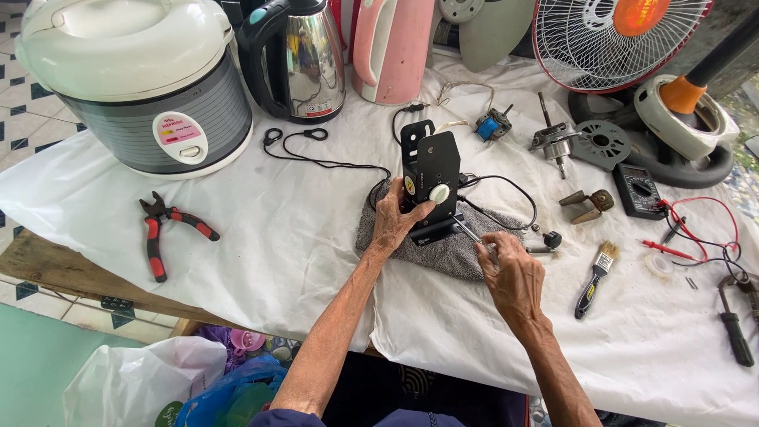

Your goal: The person disassembles a small black motor assembly on a white cloth-covered table. They remove a knob and a metal bracket, then use a screwdriver to loosen screws on the motor housing. The person manipulates the motor and its components while various other appliances and tools are visible on the table.

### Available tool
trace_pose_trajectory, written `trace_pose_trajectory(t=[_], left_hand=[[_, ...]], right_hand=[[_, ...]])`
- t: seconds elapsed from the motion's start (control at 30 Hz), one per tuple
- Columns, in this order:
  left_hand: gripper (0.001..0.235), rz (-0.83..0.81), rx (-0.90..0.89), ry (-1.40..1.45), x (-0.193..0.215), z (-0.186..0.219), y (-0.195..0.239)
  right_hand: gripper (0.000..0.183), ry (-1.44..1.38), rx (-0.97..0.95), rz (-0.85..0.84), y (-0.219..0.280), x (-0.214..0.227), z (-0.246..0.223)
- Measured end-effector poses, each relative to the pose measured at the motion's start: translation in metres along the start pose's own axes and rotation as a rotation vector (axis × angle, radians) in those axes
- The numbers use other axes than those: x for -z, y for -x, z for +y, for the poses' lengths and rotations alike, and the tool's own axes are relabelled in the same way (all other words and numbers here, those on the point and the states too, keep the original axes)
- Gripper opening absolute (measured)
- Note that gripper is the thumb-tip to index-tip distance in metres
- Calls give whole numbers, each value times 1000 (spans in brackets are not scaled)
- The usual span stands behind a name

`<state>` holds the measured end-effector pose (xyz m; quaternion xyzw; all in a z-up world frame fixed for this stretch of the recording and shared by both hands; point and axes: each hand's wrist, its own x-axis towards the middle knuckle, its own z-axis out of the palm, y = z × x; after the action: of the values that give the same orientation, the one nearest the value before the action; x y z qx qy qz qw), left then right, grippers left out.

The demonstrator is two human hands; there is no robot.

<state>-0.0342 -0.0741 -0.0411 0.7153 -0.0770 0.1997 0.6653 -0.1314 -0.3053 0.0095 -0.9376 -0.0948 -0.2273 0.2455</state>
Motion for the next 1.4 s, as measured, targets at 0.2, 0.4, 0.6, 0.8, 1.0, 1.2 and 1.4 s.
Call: trace_pose_trajectory(t=[0.2,0.4,0.6,0.8,1.0,1.2,1.4], left_hand=[[61,0,-2,6,0,-5,-1],[60,-4,-1,21,-1,4,1],[60,3,6,10,-1,-5,0],[61,13,-10,-4,-1,0,1],[50,-5,-85,-42,4,19,3],[39,-108,-64,-183,6,28,-1],[53,-21,85,-7,2,39,4]], right_hand=[[25,84,45,-17,2,8,-9],[20,-41,-112,-150,1,2,0],[10,45,10,-12,1,7,-8],[24,-91,-27,-51,-1,6,-4],[18,-44,-112,-94,3,-7,15],[16,39,-87,-80,1,-21,33],[25,93,37,-84,-2,-12,22]])
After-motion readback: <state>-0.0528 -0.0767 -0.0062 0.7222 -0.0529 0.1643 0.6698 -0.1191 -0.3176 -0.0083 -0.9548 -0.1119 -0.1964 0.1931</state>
